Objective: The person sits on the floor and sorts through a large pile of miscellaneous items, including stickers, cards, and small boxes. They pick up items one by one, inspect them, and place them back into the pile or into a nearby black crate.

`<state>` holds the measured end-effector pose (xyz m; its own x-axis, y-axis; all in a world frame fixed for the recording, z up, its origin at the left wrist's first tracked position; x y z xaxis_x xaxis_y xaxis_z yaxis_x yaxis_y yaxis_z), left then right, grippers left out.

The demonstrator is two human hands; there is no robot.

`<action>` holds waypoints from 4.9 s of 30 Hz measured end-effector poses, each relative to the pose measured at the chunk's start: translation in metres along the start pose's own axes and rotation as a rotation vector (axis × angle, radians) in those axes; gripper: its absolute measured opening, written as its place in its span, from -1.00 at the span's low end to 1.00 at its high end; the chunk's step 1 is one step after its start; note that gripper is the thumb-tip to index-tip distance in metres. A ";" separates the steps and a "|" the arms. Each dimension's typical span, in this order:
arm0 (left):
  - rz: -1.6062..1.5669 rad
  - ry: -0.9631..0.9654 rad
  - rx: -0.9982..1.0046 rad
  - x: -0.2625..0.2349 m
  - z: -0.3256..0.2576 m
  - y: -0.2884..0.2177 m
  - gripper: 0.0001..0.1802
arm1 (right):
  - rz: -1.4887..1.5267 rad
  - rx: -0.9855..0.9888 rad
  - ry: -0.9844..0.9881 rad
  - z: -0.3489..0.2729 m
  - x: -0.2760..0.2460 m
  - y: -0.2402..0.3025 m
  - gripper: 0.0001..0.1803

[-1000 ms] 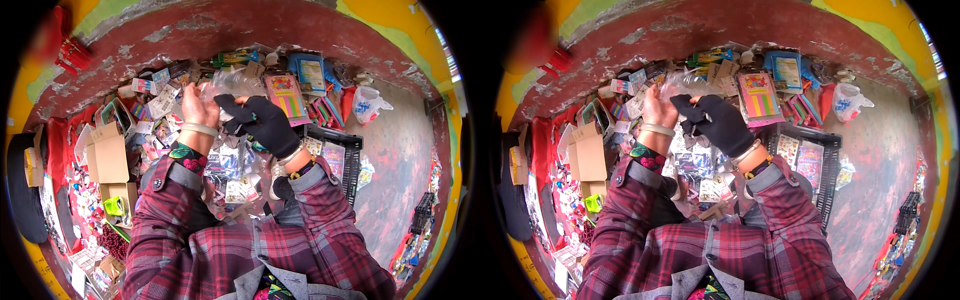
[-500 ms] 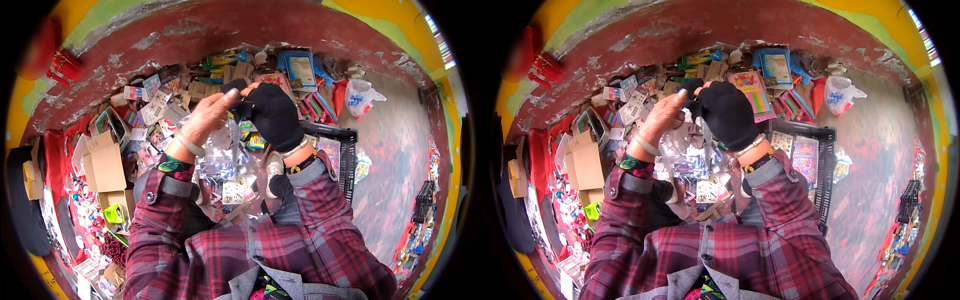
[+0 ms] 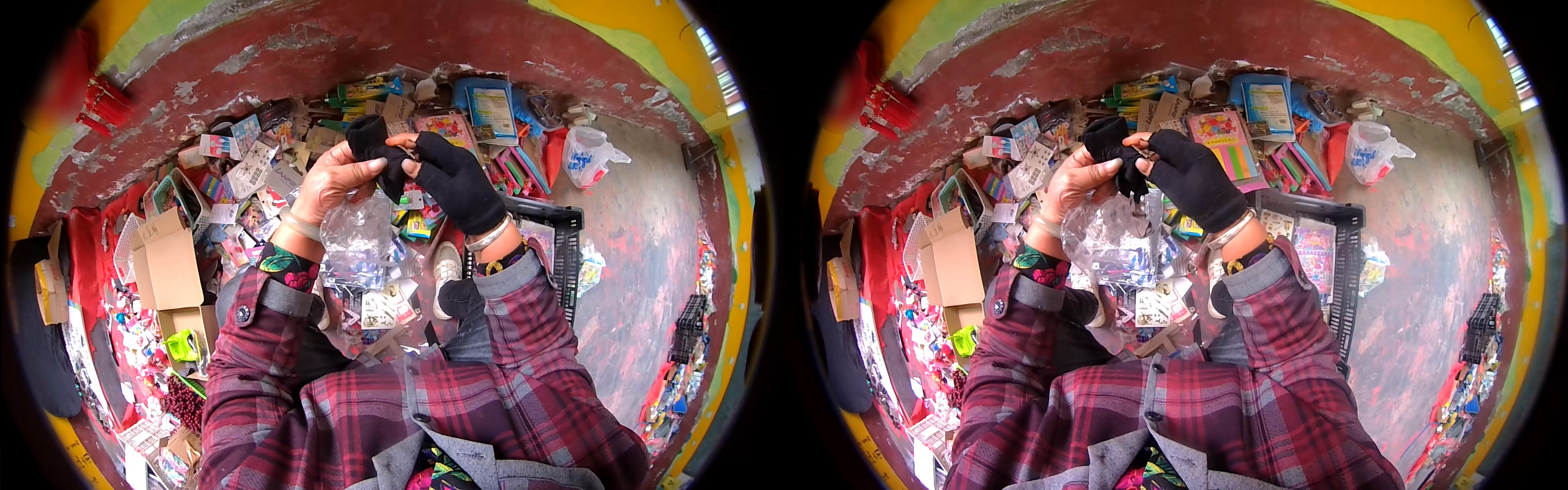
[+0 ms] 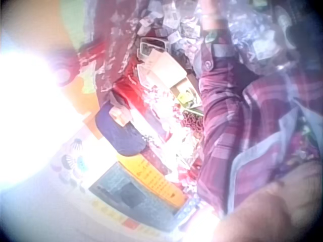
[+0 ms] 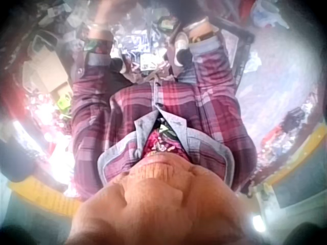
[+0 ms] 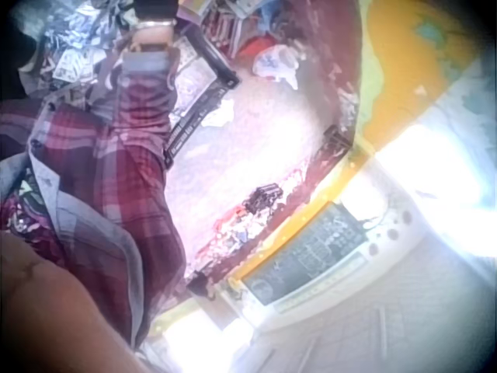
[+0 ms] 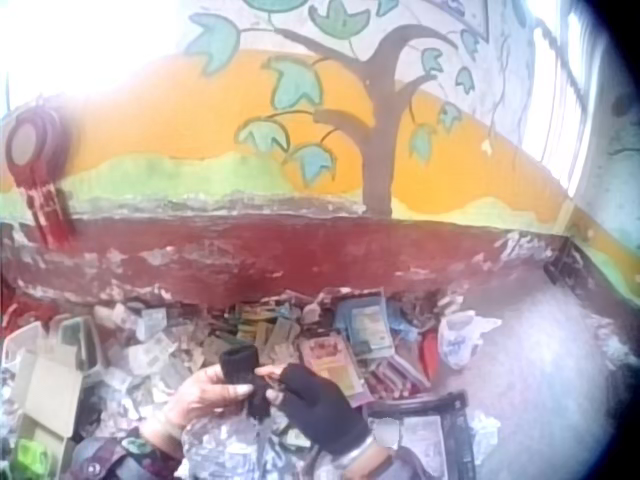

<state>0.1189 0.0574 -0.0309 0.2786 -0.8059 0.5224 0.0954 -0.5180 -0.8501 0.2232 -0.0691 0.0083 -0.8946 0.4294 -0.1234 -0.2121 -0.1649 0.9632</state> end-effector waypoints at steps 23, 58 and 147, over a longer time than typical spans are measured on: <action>0.234 -0.197 0.024 0.011 -0.006 -0.005 -0.68 | -0.150 -0.068 -0.073 0.001 0.007 0.000 -0.67; -0.037 -0.130 0.112 0.017 -0.012 -0.014 -0.57 | 0.442 0.214 -0.258 -0.008 -0.005 0.000 -0.71; 0.168 -0.310 -0.021 -0.025 -0.007 0.006 -0.81 | 0.772 0.188 0.005 0.005 -0.005 -0.016 -0.37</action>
<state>0.1057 0.0725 -0.0482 0.5658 -0.7567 0.3276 0.0052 -0.3940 -0.9191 0.2327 -0.0642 -0.0057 -0.7634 0.2506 0.5953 0.5388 -0.2613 0.8009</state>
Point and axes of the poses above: each hand's wrist, its own z-axis towards the middle knuckle, its own x-axis out of the palm, y = z × x, the point moved 4 cm from there along z, towards the middle knuckle, and after that the axes turned 2 degrees about x, right-handed, at the moved point
